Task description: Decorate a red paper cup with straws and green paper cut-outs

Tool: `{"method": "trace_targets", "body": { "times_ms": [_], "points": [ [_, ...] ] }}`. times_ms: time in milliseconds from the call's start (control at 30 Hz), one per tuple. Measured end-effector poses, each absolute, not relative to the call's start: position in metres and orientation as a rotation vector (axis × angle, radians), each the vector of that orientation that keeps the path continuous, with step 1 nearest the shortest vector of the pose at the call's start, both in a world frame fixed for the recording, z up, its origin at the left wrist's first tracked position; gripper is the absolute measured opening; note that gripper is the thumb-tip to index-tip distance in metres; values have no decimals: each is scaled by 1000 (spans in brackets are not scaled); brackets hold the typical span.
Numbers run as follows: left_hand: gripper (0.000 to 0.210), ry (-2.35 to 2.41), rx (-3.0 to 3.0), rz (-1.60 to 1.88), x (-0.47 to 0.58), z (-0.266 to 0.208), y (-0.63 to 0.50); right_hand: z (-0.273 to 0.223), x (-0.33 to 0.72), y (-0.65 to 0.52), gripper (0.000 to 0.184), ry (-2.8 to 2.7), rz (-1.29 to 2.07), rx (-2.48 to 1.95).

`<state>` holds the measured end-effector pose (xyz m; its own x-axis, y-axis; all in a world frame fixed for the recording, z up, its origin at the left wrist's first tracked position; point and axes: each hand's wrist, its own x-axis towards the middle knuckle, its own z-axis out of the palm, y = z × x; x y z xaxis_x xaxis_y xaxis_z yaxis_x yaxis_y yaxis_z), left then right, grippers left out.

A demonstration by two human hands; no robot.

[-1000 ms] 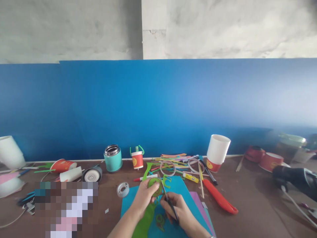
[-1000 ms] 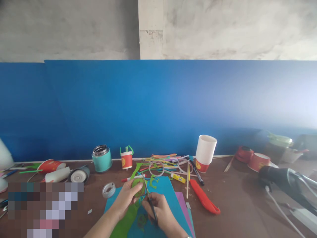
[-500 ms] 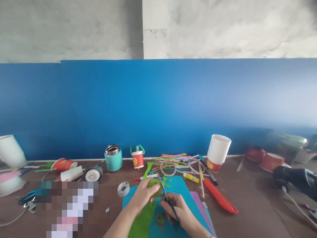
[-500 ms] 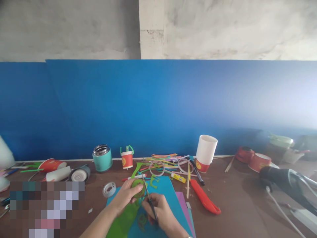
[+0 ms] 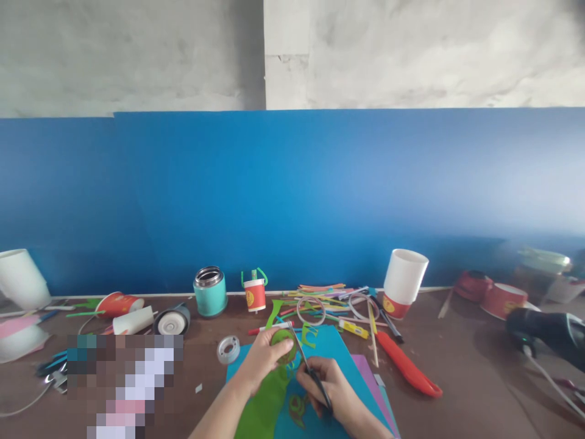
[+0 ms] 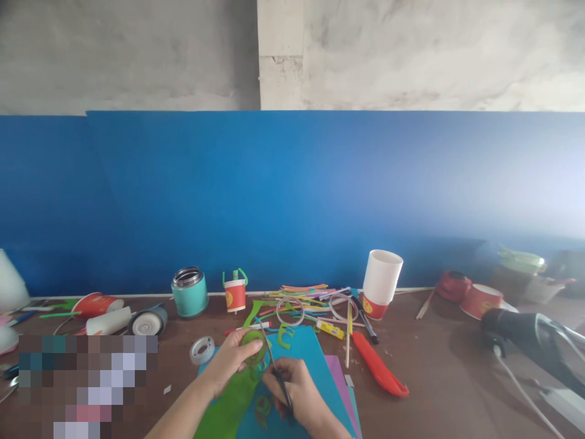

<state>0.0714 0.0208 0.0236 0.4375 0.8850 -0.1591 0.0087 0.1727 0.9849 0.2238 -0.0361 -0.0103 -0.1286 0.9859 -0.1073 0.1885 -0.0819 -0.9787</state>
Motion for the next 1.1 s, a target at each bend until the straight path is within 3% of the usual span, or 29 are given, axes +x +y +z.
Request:
{"method": "trace_targets", "body": {
  "times_ms": [1100],
  "points": [
    [25, 812, 1287, 693, 62, 18, 25, -4, 223, -40, 30, -1435, 1352, -1306]
  ]
}}
